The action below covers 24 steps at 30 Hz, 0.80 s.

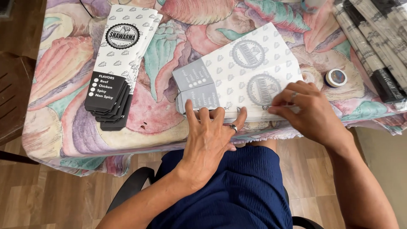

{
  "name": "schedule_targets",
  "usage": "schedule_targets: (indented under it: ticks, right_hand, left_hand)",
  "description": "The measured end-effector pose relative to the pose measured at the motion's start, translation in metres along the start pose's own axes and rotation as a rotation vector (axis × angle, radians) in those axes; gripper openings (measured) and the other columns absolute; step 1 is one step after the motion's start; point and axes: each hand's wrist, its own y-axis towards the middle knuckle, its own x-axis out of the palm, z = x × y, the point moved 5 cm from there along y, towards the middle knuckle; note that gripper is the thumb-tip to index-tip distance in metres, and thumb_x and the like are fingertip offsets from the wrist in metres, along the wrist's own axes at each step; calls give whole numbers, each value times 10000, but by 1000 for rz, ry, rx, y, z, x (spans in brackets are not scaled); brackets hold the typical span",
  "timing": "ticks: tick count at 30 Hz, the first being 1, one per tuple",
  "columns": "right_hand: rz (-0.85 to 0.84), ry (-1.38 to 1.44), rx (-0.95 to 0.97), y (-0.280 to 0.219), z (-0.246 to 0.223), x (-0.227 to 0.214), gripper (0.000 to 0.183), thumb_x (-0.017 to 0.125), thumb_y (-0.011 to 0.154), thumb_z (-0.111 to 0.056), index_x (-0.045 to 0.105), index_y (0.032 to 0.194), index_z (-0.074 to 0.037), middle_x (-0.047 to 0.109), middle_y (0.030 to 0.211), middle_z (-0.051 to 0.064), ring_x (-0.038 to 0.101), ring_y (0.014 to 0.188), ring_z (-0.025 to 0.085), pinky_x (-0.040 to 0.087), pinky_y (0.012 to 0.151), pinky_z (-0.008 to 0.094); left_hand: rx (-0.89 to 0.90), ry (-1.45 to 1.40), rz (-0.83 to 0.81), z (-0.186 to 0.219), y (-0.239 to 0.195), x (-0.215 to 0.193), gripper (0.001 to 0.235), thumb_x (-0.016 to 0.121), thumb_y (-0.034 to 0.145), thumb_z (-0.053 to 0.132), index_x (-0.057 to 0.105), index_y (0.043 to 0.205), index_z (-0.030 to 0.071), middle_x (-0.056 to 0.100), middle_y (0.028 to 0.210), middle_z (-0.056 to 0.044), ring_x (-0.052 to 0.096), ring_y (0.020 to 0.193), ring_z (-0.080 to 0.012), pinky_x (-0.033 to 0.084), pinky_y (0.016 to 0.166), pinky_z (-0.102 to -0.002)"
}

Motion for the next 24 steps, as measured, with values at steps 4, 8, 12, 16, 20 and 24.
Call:
schedule_targets:
  ticks: [4, 8, 12, 16, 20, 24]
  right_hand:
    - [91, 141, 72, -17, 13, -3, 45, 779, 940, -90, 747, 936, -58, 642, 852, 33, 576, 809, 189, 433, 763, 317]
    - [61, 235, 204, -13, 19, -4, 47, 800, 909, -115, 790, 936, -78, 691, 852, 22, 612, 801, 147, 459, 721, 270]
    - [5, 229, 343, 0, 20, -7, 68, 838, 876, -194, 783, 886, -155, 674, 753, -7, 564, 697, 117, 448, 750, 265]
    - [-48, 71, 301, 3, 24, -3, 108, 848, 855, -228, 769, 837, -157, 598, 666, -23, 543, 653, 123, 384, 750, 302]
    - [-11, -56, 186, -14, 24, -8, 254, 815, 899, -313, 681, 833, -108, 687, 846, -17, 571, 831, 215, 323, 928, 418]
    - [105, 78, 199, -35, 35, -12, 118, 826, 921, -157, 743, 924, -74, 642, 888, 26, 557, 861, 191, 431, 792, 328]
  left_hand:
    - [24, 30, -32, 9, 1, 8, 1222, 745, 567, 828, 239, 1613, 446, 450, 883, -54, 463, 706, -237, 314, 1142, -739]
    - [29, 59, -75, 10, 4, 8, 1232, 719, 581, 832, 150, 1624, 503, 443, 868, -42, 467, 688, -236, 278, 1164, -740]
    - [32, 88, -101, 11, 6, 12, 1273, 715, 575, 864, 94, 1627, 507, 441, 883, -32, 467, 696, -233, 276, 1167, -731]
    - [23, 61, -98, 11, 7, 11, 1237, 726, 571, 837, 149, 1618, 521, 452, 895, -42, 486, 679, -244, 286, 1156, -740]
    - [29, 87, -103, 12, 7, 9, 1210, 704, 581, 835, 155, 1615, 530, 439, 858, -45, 460, 667, -226, 296, 1147, -741]
    - [41, 114, -91, 13, 5, 8, 1226, 697, 593, 841, 140, 1630, 499, 436, 852, -44, 449, 665, -212, 316, 1138, -738]
